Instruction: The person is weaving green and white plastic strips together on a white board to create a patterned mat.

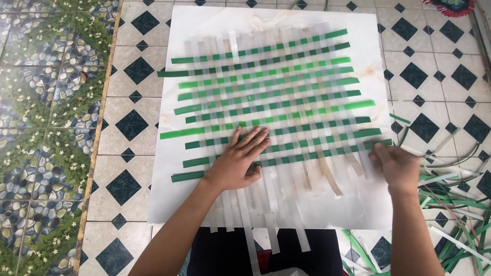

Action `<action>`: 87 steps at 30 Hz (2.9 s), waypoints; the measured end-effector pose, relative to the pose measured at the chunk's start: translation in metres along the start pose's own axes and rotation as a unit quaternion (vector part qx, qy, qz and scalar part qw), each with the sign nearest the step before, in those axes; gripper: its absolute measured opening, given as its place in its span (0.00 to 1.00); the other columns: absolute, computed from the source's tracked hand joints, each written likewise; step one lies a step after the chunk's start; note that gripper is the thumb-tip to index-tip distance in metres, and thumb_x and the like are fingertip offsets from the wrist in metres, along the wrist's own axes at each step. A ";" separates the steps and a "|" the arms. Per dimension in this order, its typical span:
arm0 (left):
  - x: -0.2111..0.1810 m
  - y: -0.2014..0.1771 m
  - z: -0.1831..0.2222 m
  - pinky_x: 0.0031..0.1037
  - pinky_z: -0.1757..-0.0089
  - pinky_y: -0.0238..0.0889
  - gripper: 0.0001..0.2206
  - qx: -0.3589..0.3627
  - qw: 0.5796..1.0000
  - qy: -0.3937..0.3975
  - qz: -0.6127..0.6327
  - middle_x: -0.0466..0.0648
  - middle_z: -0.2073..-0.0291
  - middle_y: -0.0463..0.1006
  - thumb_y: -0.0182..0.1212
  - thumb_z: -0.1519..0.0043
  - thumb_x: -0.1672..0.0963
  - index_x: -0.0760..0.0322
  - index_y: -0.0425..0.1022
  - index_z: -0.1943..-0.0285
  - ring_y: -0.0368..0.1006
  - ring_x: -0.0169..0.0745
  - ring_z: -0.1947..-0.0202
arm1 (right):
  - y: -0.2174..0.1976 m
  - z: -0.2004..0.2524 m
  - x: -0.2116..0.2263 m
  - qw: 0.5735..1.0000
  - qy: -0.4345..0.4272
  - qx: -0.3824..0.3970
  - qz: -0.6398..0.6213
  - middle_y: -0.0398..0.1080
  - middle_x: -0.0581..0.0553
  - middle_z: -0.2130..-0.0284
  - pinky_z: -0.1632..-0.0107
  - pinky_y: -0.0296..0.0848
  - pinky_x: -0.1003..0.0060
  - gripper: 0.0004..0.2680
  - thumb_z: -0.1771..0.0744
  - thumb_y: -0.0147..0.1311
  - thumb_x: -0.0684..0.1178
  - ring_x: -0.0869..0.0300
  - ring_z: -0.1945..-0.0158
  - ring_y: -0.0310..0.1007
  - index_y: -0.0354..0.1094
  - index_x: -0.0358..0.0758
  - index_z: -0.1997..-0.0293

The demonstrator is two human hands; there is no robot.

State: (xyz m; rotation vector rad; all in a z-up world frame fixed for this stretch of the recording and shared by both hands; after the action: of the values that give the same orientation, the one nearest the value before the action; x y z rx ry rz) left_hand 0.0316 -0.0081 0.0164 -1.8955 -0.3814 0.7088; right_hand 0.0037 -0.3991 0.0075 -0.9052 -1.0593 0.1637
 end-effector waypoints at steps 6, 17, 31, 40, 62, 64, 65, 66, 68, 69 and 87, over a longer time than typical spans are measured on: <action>-0.002 -0.001 0.000 0.52 0.33 0.27 0.32 0.002 1.000 -0.002 0.003 0.53 0.27 0.47 0.54 0.42 0.53 0.67 0.53 0.27 0.40 0.49 0.26 | 0.003 0.010 0.009 0.997 0.028 -0.021 -0.071 0.73 0.50 0.75 0.71 0.69 0.72 0.08 0.30 0.54 0.48 0.66 0.77 0.67 0.75 0.39 0.66; 0.000 0.006 -0.002 0.54 0.33 0.24 0.35 0.033 0.999 -0.007 -0.006 0.55 0.26 0.44 0.53 0.44 0.51 0.69 0.52 0.27 0.36 0.50 0.26 | -0.001 0.011 0.010 0.990 0.042 -0.036 -0.130 0.74 0.50 0.74 0.71 0.68 0.74 0.09 0.29 0.52 0.47 0.68 0.79 0.66 0.72 0.38 0.68; 0.001 0.014 -0.003 0.56 0.34 0.26 0.33 0.031 0.999 -0.005 -0.018 0.56 0.26 0.44 0.53 0.42 0.53 0.69 0.50 0.27 0.37 0.52 0.26 | 0.001 0.005 -0.001 0.984 0.049 0.011 -0.169 0.73 0.49 0.72 0.74 0.63 0.73 0.04 0.32 0.58 0.46 0.67 0.78 0.63 0.72 0.39 0.65; 0.001 0.010 -0.004 0.57 0.34 0.25 0.35 0.067 0.998 -0.005 -0.002 0.57 0.26 0.43 0.54 0.43 0.52 0.68 0.48 0.26 0.35 0.52 0.26 | -0.001 0.005 -0.004 0.982 0.053 0.022 -0.180 0.73 0.49 0.72 0.74 0.61 0.75 0.04 0.32 0.58 0.46 0.67 0.79 0.61 0.72 0.40 0.64; 0.001 0.015 -0.003 0.56 0.34 0.30 0.31 0.025 0.999 0.005 -0.044 0.56 0.27 0.47 0.52 0.41 0.54 0.69 0.53 0.28 0.39 0.52 0.26 | -0.003 0.011 0.001 0.990 0.027 0.004 -0.140 0.72 0.51 0.73 0.73 0.63 0.74 0.06 0.31 0.57 0.50 0.68 0.77 0.64 0.73 0.41 0.63; 0.000 0.012 -0.002 0.56 0.34 0.31 0.30 -0.004 0.998 0.014 -0.063 0.57 0.27 0.48 0.51 0.40 0.54 0.69 0.55 0.28 0.41 0.52 0.26 | -0.005 0.011 -0.003 0.987 0.034 -0.020 -0.157 0.73 0.46 0.73 0.72 0.68 0.69 0.08 0.30 0.57 0.52 0.63 0.78 0.66 0.71 0.38 0.61; 0.000 0.011 -0.002 0.56 0.34 0.31 0.30 -0.007 0.998 0.013 -0.064 0.57 0.27 0.48 0.51 0.40 0.54 0.69 0.55 0.28 0.41 0.52 0.26 | -0.002 0.015 -0.006 0.987 0.031 -0.021 -0.158 0.73 0.46 0.73 0.72 0.68 0.69 0.08 0.30 0.57 0.52 0.63 0.78 0.66 0.71 0.38 0.61; -0.001 0.011 -0.002 0.54 0.33 0.30 0.30 -0.009 0.996 0.015 -0.083 0.56 0.27 0.47 0.49 0.39 0.53 0.69 0.53 0.27 0.40 0.52 0.26 | -0.003 0.019 -0.005 0.984 -0.017 -0.078 -0.161 0.71 0.47 0.73 0.70 0.68 0.71 0.07 0.28 0.56 0.49 0.65 0.77 0.64 0.68 0.39 0.61; -0.002 0.012 -0.002 0.53 0.33 0.29 0.30 -0.013 0.995 0.015 -0.103 0.56 0.27 0.46 0.48 0.37 0.52 0.68 0.51 0.26 0.40 0.52 0.26 | -0.001 0.030 0.002 0.975 -0.068 -0.133 -0.163 0.69 0.48 0.74 0.68 0.68 0.72 0.08 0.26 0.55 0.47 0.66 0.76 0.63 0.64 0.41 0.62; -0.003 0.013 -0.002 0.52 0.33 0.29 0.29 -0.018 0.993 0.015 -0.112 0.56 0.27 0.47 0.47 0.37 0.52 0.68 0.53 0.27 0.40 0.52 0.26 | 0.004 0.039 0.018 0.969 -0.184 -0.120 -0.109 0.69 0.44 0.65 0.66 0.68 0.68 0.05 0.27 0.54 0.45 0.60 0.68 0.65 0.63 0.38 0.56; 0.012 0.021 -0.030 0.65 0.38 0.35 0.22 -0.073 0.994 -0.071 -0.026 0.54 0.28 0.53 0.44 0.33 0.51 0.60 0.61 0.31 0.48 0.52 0.28 | 0.126 0.082 0.108 0.861 -0.347 0.160 0.337 0.30 0.42 0.27 0.29 0.29 0.44 0.32 0.34 0.31 0.74 0.44 0.26 0.26 0.31 0.46 0.25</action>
State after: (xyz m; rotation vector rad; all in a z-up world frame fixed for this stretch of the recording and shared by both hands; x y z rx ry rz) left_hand 0.0588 -0.0318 0.0032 -1.9707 -0.5843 0.8007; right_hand 0.0300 -0.2159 0.0064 -0.8934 -1.2696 1.3003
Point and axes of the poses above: each hand's wrist, its own z-axis away from the middle knuckle, its own y-axis out of the palm, x = y × z, the point moved 4 cm from there along -z, towards the middle knuckle
